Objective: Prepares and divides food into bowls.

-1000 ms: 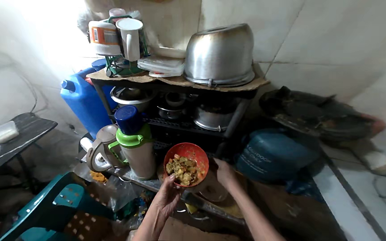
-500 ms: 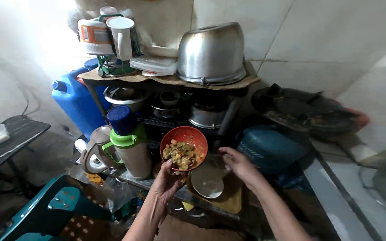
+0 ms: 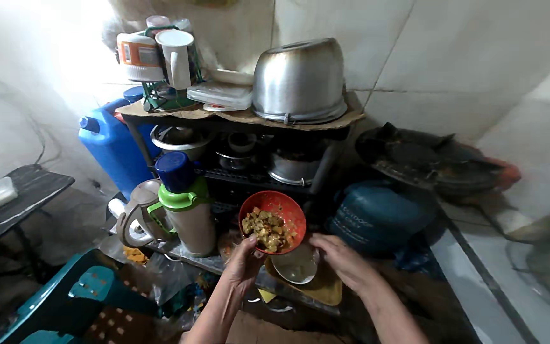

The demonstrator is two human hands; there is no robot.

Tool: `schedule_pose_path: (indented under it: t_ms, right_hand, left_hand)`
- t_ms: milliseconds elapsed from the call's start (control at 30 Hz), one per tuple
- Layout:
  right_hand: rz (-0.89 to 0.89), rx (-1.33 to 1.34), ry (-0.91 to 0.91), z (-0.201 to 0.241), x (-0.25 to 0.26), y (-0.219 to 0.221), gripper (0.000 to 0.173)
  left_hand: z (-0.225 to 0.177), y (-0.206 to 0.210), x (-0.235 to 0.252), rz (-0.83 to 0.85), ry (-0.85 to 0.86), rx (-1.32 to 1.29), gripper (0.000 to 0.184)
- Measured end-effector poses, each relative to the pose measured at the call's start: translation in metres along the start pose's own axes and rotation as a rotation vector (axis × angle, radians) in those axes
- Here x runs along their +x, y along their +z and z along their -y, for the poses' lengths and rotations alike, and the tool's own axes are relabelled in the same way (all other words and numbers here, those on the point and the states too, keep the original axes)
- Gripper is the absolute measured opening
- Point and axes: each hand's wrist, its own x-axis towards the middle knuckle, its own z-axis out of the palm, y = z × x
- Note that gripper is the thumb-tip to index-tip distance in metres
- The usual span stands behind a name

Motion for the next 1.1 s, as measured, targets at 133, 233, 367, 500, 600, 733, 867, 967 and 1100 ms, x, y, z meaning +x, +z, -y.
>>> schedule_pose_path:
  t_ms: [133, 233, 367, 500, 600, 733, 867, 967, 1100]
  right_hand:
    - [0.043, 0.344, 0.117, -0.017, 0.003, -0.002, 0.058]
    - [-0.06, 0.376, 0.064, -0.023, 0.007, -0.001, 0.046]
    - [-0.122, 0.416, 0.101, -0.02, 0.007, 0.0, 0.043]
    - [0.006, 0.443, 0.141, -0.021, 0.009, 0.001, 0.051]
    - [0.112, 0.505, 0.167, -0.027, 0.011, 0.004, 0.053]
    - [0.226, 0.632, 0.117, -0.033, 0.005, 0.007, 0.047]
    - [0.274, 0.691, 0.123, -0.037, 0.003, 0.006, 0.067]
    - [0.283, 0.683, 0.122, -0.037, 0.001, 0.007, 0.102]
    - [0.232, 0.703, 0.137, -0.036, -0.005, 0.01, 0.075]
  left_hand:
    - [-0.003, 0.0, -0.002, -0.034, -0.022, 0.052, 0.022]
    - [-0.002, -0.004, -0.001, -0.055, -0.024, 0.087, 0.024]
    - [-0.002, -0.003, -0.004, -0.134, -0.043, 0.223, 0.029]
    - [-0.002, -0.001, -0.008, -0.119, -0.044, 0.293, 0.036]
    - [0.0, -0.003, -0.008, -0.077, -0.024, 0.32, 0.036]
    - [-0.003, -0.001, -0.011, -0.075, -0.056, 0.306, 0.039]
    - [-0.006, 0.0, -0.013, -0.049, -0.088, 0.306, 0.04]
    - [-0.004, -0.002, -0.012, -0.027, -0.106, 0.33, 0.043]
    - [-0.006, -0.002, -0.008, -0.013, -0.137, 0.412, 0.04]
